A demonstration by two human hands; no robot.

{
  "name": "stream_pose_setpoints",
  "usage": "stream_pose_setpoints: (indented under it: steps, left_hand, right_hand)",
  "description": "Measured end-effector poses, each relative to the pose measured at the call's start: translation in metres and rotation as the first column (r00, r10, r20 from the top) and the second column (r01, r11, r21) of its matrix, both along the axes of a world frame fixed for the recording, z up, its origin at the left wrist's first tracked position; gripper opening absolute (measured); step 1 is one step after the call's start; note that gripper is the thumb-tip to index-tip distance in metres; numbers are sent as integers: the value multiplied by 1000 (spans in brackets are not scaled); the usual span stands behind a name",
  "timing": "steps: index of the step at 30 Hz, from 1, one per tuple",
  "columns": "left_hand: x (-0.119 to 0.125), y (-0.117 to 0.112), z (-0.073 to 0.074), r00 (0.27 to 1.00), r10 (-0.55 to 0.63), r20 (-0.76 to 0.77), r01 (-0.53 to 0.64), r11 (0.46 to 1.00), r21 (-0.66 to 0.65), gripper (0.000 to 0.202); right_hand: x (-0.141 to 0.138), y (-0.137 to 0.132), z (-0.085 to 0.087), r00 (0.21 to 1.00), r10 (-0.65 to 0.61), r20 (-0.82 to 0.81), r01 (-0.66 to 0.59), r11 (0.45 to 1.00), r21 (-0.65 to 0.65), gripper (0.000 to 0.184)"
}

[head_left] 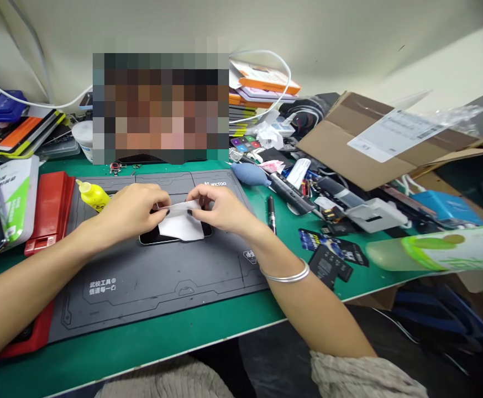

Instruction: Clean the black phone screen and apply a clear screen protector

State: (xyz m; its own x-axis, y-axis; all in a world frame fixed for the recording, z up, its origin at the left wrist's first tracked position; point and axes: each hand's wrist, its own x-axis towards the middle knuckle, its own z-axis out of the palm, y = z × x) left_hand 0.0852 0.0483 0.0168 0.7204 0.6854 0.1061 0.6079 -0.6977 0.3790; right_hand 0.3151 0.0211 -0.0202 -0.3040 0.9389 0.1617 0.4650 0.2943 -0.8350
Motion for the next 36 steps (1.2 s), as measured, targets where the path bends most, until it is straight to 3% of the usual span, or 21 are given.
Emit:
stream_pose_setpoints:
  steps: [4,13,23,29,31,34,36]
  left_hand:
    - [-1,2,-2,1000,17,-4,-16,1000,23,20]
    - [1,-1,3,973,87,212,-118,984,136,21]
    - [2,-2,5,972,44,232,-71,991,111,18]
    - [6,-9,17,948,5,318,2,1000,-23,15]
    - [7,-10,21,937,33,347,24,987,-159,15]
    - [7,-10,26,925,122,361,59,890,-451,17]
    - [6,-8,26,931,156,330,56,832,-552,17]
  right_hand:
    - [-1,0,0,999,-28,43,25,997,69,11]
    - [-1,0,2,994,-98,-36,104,965,241,11]
    - [-1,-2,8,995,-77,-69,89,975,203,5]
    - [2,-2,11,981,-31,-191,47,996,81,8]
    - [4,-3,13,966,-7,-258,11,1000,13,12]
    - [7,-4,15,937,47,-345,-93,989,-117,18]
    - [8,-4,16,926,86,-367,-162,970,-183,20]
